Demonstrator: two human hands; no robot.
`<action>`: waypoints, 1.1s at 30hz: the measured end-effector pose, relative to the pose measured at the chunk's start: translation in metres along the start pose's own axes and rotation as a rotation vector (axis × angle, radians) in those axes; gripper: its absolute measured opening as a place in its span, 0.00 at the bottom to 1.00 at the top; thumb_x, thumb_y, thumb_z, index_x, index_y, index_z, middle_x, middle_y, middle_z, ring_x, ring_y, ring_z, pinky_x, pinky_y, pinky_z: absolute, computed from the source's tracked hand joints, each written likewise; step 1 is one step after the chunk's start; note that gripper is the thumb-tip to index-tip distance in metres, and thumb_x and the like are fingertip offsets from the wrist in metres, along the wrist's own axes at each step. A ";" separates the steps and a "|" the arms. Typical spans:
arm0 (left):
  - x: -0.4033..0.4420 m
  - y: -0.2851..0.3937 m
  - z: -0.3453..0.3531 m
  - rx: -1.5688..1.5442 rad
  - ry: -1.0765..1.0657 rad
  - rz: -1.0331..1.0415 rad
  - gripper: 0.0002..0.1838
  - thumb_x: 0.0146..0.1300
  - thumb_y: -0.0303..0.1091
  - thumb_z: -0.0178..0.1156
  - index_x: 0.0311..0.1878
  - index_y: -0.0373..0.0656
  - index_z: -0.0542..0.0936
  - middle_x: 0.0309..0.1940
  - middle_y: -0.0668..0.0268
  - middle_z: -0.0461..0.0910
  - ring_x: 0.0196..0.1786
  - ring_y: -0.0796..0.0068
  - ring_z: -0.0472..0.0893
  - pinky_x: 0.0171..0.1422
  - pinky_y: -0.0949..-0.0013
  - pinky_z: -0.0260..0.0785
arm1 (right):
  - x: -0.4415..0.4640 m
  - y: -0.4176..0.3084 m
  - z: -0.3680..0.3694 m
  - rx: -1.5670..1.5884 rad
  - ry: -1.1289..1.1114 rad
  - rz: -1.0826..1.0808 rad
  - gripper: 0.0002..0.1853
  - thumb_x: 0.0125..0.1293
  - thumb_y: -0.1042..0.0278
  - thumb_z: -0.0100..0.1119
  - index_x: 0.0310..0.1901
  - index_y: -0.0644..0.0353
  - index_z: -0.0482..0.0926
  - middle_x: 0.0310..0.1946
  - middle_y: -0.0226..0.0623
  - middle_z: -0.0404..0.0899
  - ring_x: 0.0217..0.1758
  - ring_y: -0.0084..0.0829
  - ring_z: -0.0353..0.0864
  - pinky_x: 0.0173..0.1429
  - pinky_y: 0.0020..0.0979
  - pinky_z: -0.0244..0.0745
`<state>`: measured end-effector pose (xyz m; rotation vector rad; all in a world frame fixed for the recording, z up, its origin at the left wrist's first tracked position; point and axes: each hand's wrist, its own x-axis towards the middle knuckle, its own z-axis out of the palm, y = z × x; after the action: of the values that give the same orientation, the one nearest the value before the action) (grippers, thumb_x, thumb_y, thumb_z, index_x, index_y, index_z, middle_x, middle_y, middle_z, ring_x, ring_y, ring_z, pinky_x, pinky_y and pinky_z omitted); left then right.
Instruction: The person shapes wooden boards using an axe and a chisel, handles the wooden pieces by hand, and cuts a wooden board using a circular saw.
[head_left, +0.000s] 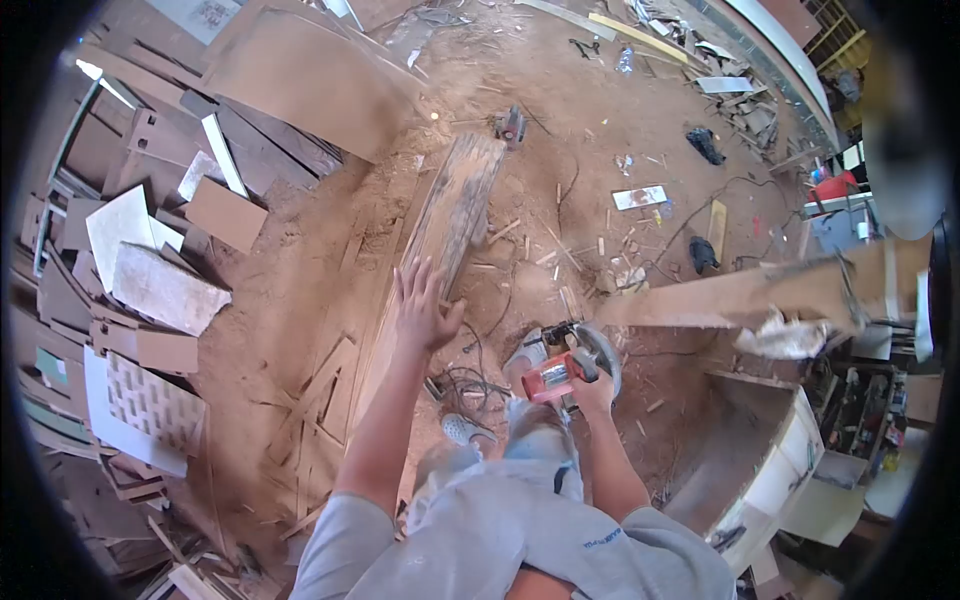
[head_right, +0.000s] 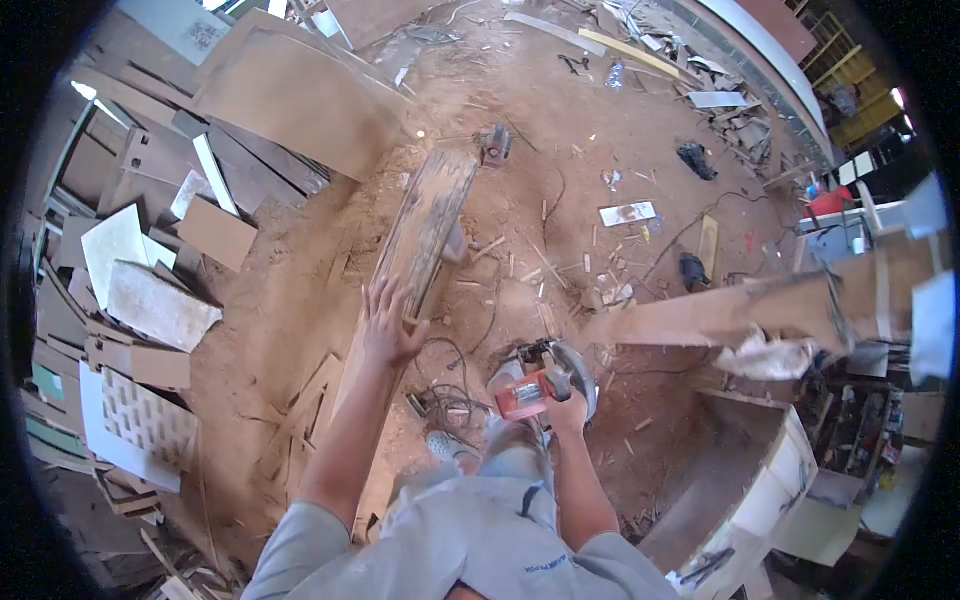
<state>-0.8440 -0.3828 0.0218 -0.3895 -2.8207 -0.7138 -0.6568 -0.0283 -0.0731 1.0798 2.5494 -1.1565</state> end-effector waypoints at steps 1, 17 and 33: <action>-0.005 -0.001 -0.007 0.012 0.027 0.056 0.34 0.60 0.42 0.70 0.71 0.45 0.77 0.73 0.49 0.75 0.80 0.45 0.69 0.88 0.41 0.53 | -0.031 -0.009 -0.018 -0.006 0.015 -0.034 0.18 0.54 0.65 0.73 0.45 0.66 0.90 0.34 0.45 0.90 0.40 0.37 0.90 0.51 0.39 0.82; -0.063 0.066 -0.147 -0.256 -0.302 0.372 0.16 0.74 0.45 0.65 0.46 0.41 0.78 0.44 0.53 0.85 0.51 0.45 0.85 0.53 0.49 0.80 | -0.229 -0.229 -0.160 0.000 -0.081 -0.600 0.17 0.56 0.67 0.77 0.48 0.61 0.91 0.38 0.45 0.92 0.43 0.39 0.94 0.52 0.38 0.86; 0.042 -0.007 -0.175 0.180 -0.029 0.270 0.10 0.71 0.44 0.64 0.41 0.48 0.82 0.40 0.63 0.86 0.49 0.59 0.86 0.54 0.57 0.79 | -0.085 -0.409 -0.124 -0.071 -0.433 -0.938 0.18 0.54 0.66 0.72 0.46 0.64 0.88 0.36 0.53 0.90 0.43 0.51 0.91 0.50 0.44 0.83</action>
<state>-0.8628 -0.4656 0.1805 -0.7339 -2.7529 -0.3990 -0.8464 -0.1709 0.2926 -0.4497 2.6848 -1.2326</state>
